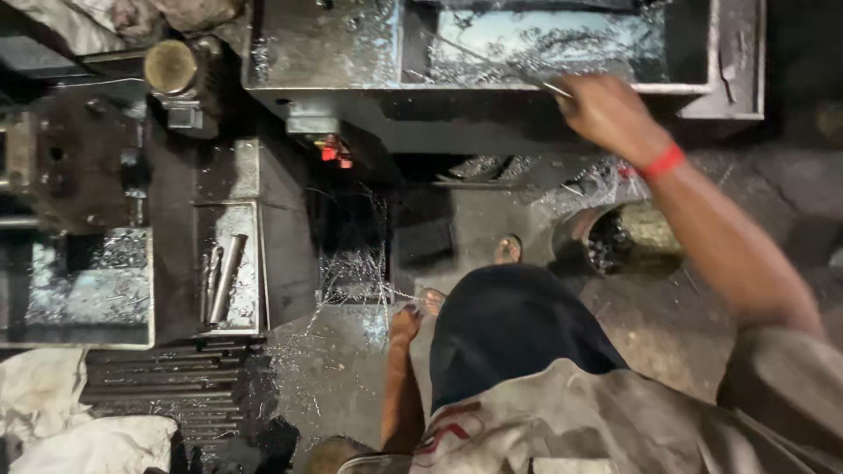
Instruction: The person uses a long metal rod to sweep metal shavings from a machine tray into a bucket. They repeatedly clear the tray and floor area around the machine, occasionally picking up small metal parts by hand and placing them into the bucket.
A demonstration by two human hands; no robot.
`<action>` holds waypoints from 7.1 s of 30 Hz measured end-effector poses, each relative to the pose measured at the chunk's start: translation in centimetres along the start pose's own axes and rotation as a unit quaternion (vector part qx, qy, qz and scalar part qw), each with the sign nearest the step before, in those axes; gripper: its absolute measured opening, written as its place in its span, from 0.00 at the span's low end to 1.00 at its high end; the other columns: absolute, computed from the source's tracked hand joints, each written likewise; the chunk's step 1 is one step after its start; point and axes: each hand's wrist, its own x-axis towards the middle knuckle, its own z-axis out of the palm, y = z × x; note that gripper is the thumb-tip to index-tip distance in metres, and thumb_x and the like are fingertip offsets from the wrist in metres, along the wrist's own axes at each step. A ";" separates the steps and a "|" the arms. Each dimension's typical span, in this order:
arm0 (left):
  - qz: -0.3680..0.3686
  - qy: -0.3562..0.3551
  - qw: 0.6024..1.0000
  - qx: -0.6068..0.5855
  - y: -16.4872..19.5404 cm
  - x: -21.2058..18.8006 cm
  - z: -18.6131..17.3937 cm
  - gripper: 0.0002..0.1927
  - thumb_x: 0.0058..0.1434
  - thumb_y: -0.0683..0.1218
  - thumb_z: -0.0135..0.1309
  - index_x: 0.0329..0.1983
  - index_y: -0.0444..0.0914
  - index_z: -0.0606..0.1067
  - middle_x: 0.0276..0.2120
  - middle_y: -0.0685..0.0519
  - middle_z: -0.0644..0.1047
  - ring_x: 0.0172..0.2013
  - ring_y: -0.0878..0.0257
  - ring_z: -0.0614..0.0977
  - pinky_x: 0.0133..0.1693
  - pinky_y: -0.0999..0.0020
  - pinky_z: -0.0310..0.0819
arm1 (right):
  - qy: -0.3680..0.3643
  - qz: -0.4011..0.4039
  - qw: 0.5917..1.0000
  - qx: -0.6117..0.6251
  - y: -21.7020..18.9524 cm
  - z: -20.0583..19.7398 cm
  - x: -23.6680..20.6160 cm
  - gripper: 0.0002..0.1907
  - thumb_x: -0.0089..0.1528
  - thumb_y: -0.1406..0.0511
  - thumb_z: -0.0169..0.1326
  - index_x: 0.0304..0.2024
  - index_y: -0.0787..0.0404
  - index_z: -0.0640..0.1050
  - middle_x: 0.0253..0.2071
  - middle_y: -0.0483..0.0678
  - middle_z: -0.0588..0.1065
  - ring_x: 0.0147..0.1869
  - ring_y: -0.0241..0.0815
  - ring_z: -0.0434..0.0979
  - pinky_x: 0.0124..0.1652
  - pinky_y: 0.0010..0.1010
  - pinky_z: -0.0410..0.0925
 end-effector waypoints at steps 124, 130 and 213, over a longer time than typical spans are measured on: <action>-0.090 0.340 0.095 -0.931 -6.8 11.5 -12.7 0.29 0.70 0.59 0.42 0.66 0.38 0.61 0.65 0.40 0.62 0.63 0.37 0.65 0.54 0.33 0.68 | -0.145 0.066 0.915 0.371 -24.4 6.2 -10.1 0.19 0.71 0.72 0.51 0.64 0.67 0.76 0.42 0.49 0.78 0.41 0.33 0.78 0.39 0.24 0.70; -0.334 0.463 0.641 -0.513 -13.5 2.6 -1.4 0.25 0.71 0.53 0.57 0.59 0.29 0.69 0.52 0.34 0.76 0.50 0.37 0.81 0.49 0.45 0.77 | -0.143 0.158 0.858 0.468 -23.5 8.9 -14.2 0.13 0.73 0.73 0.53 0.60 0.70 0.75 0.37 0.46 0.75 0.31 0.30 0.71 0.29 0.19 0.62; -0.292 -0.016 0.943 -0.158 -36.8 -38.5 -9.8 0.23 0.67 0.57 0.53 0.61 0.42 0.73 0.57 0.39 0.75 0.59 0.42 0.76 0.58 0.48 0.71 | 0.045 0.321 0.767 0.553 -54.7 30.0 -33.8 0.19 0.62 0.66 0.60 0.55 0.64 0.76 0.26 0.46 0.74 0.20 0.30 0.66 0.18 0.23 0.55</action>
